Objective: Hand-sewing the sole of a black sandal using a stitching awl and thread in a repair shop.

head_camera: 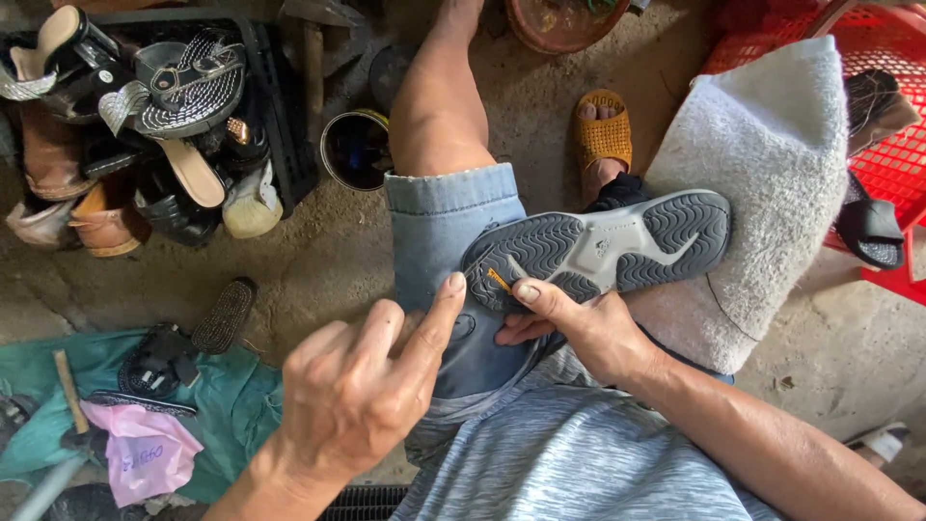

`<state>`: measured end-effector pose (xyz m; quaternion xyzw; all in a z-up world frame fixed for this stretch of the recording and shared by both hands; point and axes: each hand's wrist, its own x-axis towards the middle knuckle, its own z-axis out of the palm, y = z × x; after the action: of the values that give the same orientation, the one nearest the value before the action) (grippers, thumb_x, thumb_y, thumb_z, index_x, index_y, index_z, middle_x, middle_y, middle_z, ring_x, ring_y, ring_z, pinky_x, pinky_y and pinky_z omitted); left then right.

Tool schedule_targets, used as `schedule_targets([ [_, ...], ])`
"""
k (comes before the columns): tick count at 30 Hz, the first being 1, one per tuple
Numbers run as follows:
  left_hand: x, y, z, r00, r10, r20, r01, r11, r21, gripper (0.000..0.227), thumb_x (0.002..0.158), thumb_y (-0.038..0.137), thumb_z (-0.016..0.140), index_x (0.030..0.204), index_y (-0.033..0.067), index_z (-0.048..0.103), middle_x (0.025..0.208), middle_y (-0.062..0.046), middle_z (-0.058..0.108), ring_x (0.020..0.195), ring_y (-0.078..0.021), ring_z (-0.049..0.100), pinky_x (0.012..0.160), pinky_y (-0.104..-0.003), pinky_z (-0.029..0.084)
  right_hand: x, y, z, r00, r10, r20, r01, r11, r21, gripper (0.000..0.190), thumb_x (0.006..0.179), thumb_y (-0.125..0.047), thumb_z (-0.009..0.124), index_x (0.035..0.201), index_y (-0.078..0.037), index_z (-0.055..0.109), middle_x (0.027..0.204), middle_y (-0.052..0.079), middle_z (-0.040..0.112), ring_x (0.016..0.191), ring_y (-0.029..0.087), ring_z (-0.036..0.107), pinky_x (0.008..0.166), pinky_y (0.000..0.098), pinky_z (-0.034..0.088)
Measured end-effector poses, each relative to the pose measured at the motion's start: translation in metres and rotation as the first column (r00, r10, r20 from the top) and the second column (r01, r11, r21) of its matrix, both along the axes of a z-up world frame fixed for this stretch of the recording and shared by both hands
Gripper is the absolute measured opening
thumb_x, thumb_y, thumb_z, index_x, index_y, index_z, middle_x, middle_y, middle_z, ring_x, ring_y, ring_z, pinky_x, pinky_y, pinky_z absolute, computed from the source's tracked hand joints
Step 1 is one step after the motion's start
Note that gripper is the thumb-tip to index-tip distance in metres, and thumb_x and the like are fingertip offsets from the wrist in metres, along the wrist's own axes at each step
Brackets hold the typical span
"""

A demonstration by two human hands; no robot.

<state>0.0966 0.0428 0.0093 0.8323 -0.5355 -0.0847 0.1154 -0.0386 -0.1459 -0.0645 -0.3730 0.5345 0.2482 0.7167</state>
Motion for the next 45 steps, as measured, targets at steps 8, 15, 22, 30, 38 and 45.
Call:
schedule_targets([
  [8, 0.019, -0.001, -0.006, 0.986, -0.160, 0.047, 0.164, 0.981, -0.107, 0.034, 0.103, 0.010, 0.061, 0.135, 0.0139, 0.072, 0.070, 0.003, 0.042, 0.047, -0.0146, 0.037, 0.045, -0.031, 0.032, -0.011, 0.002, -0.004, 0.996, -0.072, 0.061, 0.070, 0.997, 0.026, 0.040, 0.084, -0.022, 0.073, 0.101, 0.013, 0.071, 0.078, 0.030, 0.072, 0.070, 0.045, 0.078, 0.070, 0.0481, 0.068],
  [15, -0.005, 0.026, 0.007, 0.946, 0.082, -0.314, -0.158, 0.961, -0.227, 0.035, 0.099, 0.010, 0.066, 0.131, -0.0050, 0.063, 0.115, -0.013, 0.077, 0.084, -0.0206, 0.078, 0.075, -0.036, 0.061, -0.021, 0.012, -0.009, 0.972, -0.080, 0.220, 0.083, 0.997, -0.005, 0.046, 0.081, -0.031, 0.074, 0.099, 0.011, 0.069, 0.077, 0.027, 0.071, 0.064, 0.040, 0.077, 0.059, 0.0406, 0.065],
  [22, -0.076, 0.027, -0.003, 0.488, 0.422, -0.764, -0.715, 0.695, -0.073, 0.021, 0.103, 0.022, 0.053, 0.113, 0.0058, 0.061, 0.083, -0.003, 0.063, 0.063, -0.0082, 0.057, 0.062, -0.023, 0.050, -0.040, 0.005, 0.036, 0.912, -0.124, 0.391, 0.161, 0.985, -0.063, 0.045, 0.078, -0.023, 0.078, 0.107, 0.009, 0.067, 0.096, 0.018, 0.071, 0.077, 0.033, 0.075, 0.067, 0.0434, 0.070],
  [30, -0.118, -0.022, 0.016, 0.708, 0.335, -0.621, -0.618, 0.720, -0.316, 0.027, 0.088, 0.039, 0.074, 0.096, 0.0135, 0.073, 0.072, 0.009, 0.052, 0.060, -0.0072, 0.040, 0.060, -0.020, 0.040, -0.074, -0.016, 0.053, 0.810, -0.031, 0.586, 0.097, 0.992, -0.082, 0.054, 0.078, -0.034, 0.079, 0.116, 0.001, 0.062, 0.102, 0.011, 0.071, 0.095, 0.019, 0.071, 0.069, 0.0376, 0.068],
  [38, -0.126, -0.031, 0.022, 0.892, -0.022, -0.452, -0.239, 0.826, -0.511, 0.038, 0.082, -0.007, 0.070, 0.108, 0.0202, 0.076, 0.141, -0.015, 0.057, 0.114, -0.0276, 0.072, 0.080, -0.031, 0.062, -0.101, -0.038, 0.035, 0.329, -0.558, 0.761, 0.349, 0.821, 0.451, 0.079, 0.089, -0.065, 0.064, 0.144, -0.012, 0.048, 0.119, 0.010, 0.069, 0.098, 0.023, 0.071, 0.076, 0.0371, 0.064],
  [45, -0.129, -0.041, 0.044, 0.819, 0.103, -0.565, -0.362, 0.857, -0.367, 0.031, 0.092, 0.014, 0.057, 0.120, 0.0124, 0.071, 0.155, -0.014, 0.051, 0.056, -0.0037, 0.065, 0.053, -0.020, 0.055, -0.109, -0.053, 0.023, 0.291, -0.726, 0.623, 0.636, 0.633, 0.441, 0.045, 0.098, -0.037, 0.062, 0.126, -0.002, 0.066, 0.109, 0.017, 0.077, 0.090, 0.031, 0.075, 0.060, 0.0471, 0.065],
])
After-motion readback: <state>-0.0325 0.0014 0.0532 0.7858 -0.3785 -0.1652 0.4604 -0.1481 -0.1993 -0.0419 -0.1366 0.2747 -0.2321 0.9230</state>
